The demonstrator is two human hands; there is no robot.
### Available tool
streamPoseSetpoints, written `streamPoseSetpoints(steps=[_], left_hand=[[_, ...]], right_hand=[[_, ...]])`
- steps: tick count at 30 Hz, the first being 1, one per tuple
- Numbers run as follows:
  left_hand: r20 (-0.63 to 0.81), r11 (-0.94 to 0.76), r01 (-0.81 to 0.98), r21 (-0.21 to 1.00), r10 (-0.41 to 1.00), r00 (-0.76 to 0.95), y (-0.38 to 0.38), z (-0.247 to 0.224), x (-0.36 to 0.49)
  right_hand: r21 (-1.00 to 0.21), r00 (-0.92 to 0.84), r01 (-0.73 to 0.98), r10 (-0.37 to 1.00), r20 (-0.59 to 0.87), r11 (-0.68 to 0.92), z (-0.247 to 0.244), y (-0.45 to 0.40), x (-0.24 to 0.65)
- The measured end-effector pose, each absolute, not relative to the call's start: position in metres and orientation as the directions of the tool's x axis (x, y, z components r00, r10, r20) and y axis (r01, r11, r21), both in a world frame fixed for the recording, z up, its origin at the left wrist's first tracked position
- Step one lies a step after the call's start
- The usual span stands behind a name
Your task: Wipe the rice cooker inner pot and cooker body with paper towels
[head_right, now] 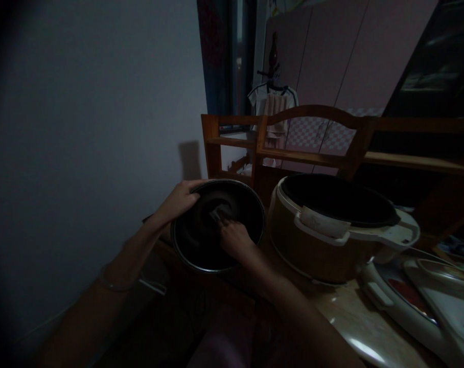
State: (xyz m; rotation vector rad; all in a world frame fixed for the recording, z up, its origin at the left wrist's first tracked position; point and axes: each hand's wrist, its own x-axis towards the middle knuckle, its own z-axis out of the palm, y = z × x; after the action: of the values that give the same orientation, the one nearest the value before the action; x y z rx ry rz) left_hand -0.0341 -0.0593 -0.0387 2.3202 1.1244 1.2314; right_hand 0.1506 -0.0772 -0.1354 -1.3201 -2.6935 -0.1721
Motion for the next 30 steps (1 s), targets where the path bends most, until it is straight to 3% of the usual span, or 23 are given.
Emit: streamPoseSetpoints(steps=[10, 15, 18, 20, 21, 23, 30], left_hand=[[0.575, -0.658, 0.525, 0.540, 0.744, 0.340, -0.054, -0.041, -0.037], [0.578, -0.656, 0.505, 0.560, 0.747, 0.330, -0.053, -0.042, -0.038], [0.578, -0.666, 0.496, 0.557, 0.740, 0.343, -0.056, -0.041, -0.036], [0.578, -0.668, 0.489, 0.561, 0.739, 0.346, -0.057, -0.040, -0.034], [0.579, -0.670, 0.483, 0.564, 0.738, 0.347, -0.057, -0.039, -0.033], [0.580, -0.674, 0.476, 0.564, 0.734, 0.352, -0.058, -0.038, -0.031], [0.584, -0.677, 0.476, 0.561, 0.732, 0.351, -0.057, -0.038, -0.030]], right_hand=[[-0.163, -0.582, 0.785, 0.802, 0.134, 0.598, -0.155, -0.082, 0.152], [-0.335, -0.518, 0.751, 0.823, 0.235, 0.568, -0.147, -0.079, 0.161], [-0.657, -0.418, 0.562, 0.858, 0.298, 0.502, -0.140, -0.073, 0.161], [-0.886, -0.362, 0.267, 0.892, 0.271, 0.378, -0.138, -0.070, 0.160], [-0.939, -0.353, 0.140, 0.902, 0.248, 0.313, -0.138, -0.069, 0.160], [-0.967, -0.351, 0.034, 0.909, 0.224, 0.251, -0.138, -0.069, 0.161], [-0.973, -0.327, 0.030, 0.922, 0.209, 0.231, -0.147, -0.081, 0.169]])
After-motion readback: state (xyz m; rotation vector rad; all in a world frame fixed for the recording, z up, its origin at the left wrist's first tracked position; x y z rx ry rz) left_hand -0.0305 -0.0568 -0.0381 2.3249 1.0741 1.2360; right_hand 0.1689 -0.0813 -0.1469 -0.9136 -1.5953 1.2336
